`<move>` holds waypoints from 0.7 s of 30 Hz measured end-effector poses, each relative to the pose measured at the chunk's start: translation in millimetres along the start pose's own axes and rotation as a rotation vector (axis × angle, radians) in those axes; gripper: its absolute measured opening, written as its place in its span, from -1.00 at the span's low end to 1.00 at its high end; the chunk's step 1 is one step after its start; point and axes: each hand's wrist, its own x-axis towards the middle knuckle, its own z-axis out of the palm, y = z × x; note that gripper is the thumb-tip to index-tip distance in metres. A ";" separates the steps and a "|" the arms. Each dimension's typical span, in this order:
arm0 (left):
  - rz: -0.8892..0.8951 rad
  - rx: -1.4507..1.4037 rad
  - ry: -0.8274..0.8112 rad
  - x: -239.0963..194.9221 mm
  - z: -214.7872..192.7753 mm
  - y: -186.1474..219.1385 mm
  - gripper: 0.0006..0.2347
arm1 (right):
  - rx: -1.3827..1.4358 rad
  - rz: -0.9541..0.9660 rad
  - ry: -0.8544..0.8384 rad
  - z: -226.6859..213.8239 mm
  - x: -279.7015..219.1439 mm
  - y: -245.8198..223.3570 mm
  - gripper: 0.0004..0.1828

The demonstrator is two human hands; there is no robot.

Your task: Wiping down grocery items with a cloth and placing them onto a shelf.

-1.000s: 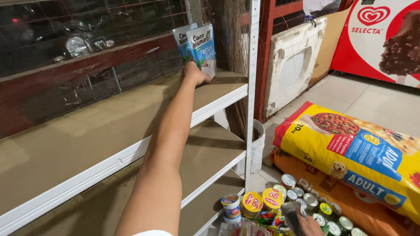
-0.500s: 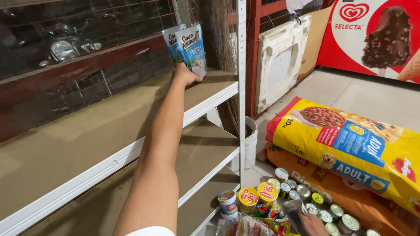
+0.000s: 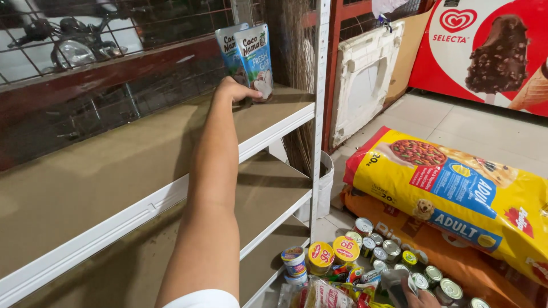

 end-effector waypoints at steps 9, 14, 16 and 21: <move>0.100 -0.141 -0.067 13.0 12.8 -0.1 -0.31 | 0.674 0.596 0.019 -49.0 6.9 -62.5 -0.49; 0.082 0.039 0.001 6.7 12.5 7.0 -0.37 | 0.013 -0.040 -0.146 -26.6 -1.4 -30.7 -0.31; 0.094 0.044 -0.010 6.2 10.4 6.0 -0.39 | 0.062 -0.098 -0.029 -38.9 -1.0 -41.2 -0.30; 0.106 0.123 -0.003 6.9 8.1 5.5 -0.43 | 0.029 -0.054 -0.070 -83.5 2.8 -70.9 -0.27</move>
